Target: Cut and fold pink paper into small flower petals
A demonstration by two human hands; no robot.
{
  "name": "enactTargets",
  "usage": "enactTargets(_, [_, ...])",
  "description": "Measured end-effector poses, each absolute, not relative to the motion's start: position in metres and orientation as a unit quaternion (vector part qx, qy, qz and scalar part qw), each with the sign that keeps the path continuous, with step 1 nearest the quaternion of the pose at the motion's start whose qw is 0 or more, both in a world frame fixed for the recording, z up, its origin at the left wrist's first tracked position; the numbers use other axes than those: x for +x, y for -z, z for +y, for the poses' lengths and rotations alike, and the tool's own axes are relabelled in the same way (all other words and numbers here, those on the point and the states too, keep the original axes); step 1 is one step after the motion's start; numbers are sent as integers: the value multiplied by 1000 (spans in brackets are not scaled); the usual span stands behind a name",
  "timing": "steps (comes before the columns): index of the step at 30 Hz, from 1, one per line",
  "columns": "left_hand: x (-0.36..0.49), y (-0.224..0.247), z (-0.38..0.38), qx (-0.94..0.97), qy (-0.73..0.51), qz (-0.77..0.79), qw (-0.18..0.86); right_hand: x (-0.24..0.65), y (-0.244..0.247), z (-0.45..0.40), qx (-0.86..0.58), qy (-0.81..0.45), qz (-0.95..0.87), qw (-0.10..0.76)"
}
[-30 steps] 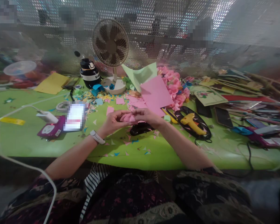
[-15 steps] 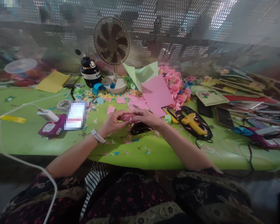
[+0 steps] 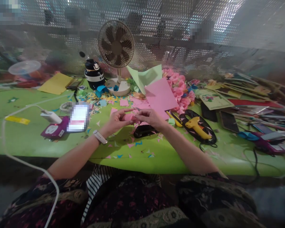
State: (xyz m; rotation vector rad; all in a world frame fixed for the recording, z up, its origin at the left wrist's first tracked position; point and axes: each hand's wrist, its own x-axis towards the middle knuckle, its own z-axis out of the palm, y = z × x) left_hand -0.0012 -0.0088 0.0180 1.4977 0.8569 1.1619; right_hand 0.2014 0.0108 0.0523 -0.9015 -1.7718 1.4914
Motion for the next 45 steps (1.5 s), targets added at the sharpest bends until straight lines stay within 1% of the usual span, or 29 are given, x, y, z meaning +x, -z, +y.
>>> enactTargets(5, [-1,-17,-9,622,-493,355,494,201,-49,11,-343,-532,-699,333])
enactTargets(12, [-3,-20,-10,624,-503,375,465,205,-49,15,-331,-511,-730,310])
enactTargets(15, [-3,-21,-9,622,-502,371,472,207,-47,17,-322,-489,-754,297])
enactTargets(20, [-3,-22,-9,611,-497,370,492,207,-44,18,-316,-407,-806,293])
enactTargets(23, [-4,-22,-9,607,-496,368,501,206,-44,17,-322,-381,-816,291])
enactTargets(27, [-3,-21,-8,585,-514,377,501,203,-46,13,-342,-402,-790,311])
enactTargets(32, [-4,-21,-5,517,-525,363,571,197,-44,11,-378,-476,-687,399])
enactTargets(35, [-4,-20,-4,497,-529,357,588,195,-38,12,-381,-485,-667,418])
enactTargets(38, [-3,-18,-2,501,-546,365,563,194,-34,11,-378,-460,-694,404])
enactTargets(41, [-4,-16,-1,527,-560,371,521,194,-36,8,-386,-432,-727,368])
enactTargets(43, [-6,-17,0,555,-555,362,503,196,-41,6,-385,-456,-722,350])
enactTargets(45, [-8,-18,0,580,-544,342,501,197,-48,4,-380,-502,-691,356])
